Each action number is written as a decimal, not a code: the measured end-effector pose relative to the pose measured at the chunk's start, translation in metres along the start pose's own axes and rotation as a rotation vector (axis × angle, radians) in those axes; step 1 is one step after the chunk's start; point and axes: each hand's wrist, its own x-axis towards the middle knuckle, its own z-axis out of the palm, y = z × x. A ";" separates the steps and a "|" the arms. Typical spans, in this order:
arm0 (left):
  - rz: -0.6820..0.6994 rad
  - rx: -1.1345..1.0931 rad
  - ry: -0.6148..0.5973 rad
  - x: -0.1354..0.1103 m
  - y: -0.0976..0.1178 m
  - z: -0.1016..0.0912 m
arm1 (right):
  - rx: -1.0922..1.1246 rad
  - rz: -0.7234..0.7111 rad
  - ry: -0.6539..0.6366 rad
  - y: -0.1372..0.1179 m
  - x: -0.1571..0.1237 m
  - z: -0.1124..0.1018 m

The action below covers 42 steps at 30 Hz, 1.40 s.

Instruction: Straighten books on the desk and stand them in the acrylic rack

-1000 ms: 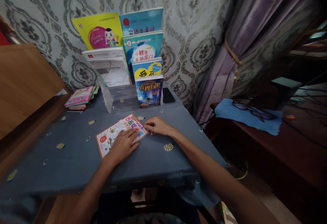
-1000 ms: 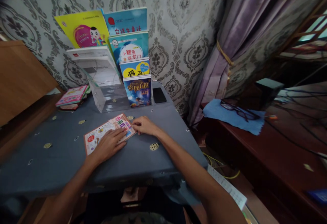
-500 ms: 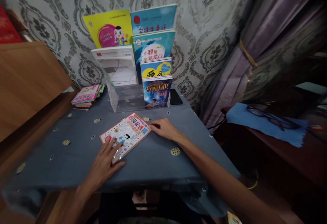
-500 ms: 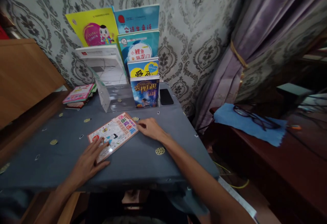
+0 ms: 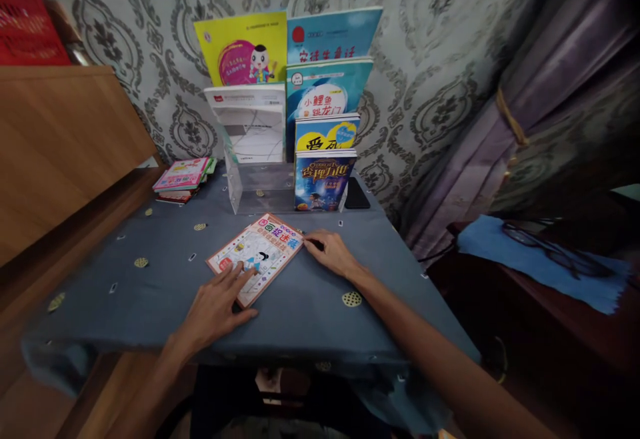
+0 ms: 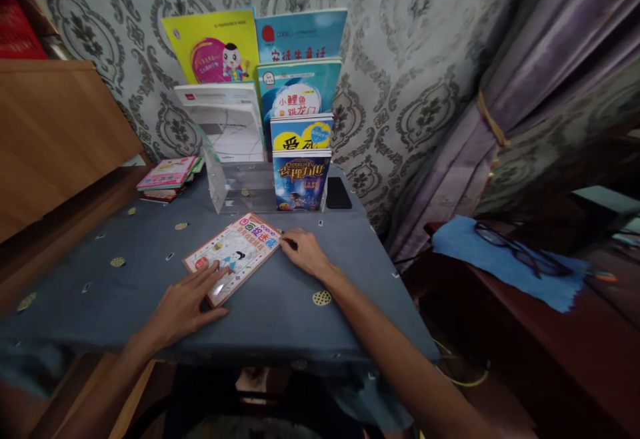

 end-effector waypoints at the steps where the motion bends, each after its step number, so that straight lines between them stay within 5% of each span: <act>1: -0.002 -0.006 -0.010 0.000 0.003 -0.002 | -0.001 -0.006 0.005 0.001 0.000 0.000; 10: 0.055 -0.075 -0.015 0.003 0.041 -0.005 | -0.015 -0.038 -0.020 0.016 0.001 0.006; 22: 0.091 -0.037 0.084 0.008 0.038 0.006 | -0.030 -0.095 -0.027 0.019 0.000 0.011; 42: 0.233 -0.021 0.274 0.012 0.035 0.009 | 0.313 -0.190 -0.120 -0.056 -0.028 0.033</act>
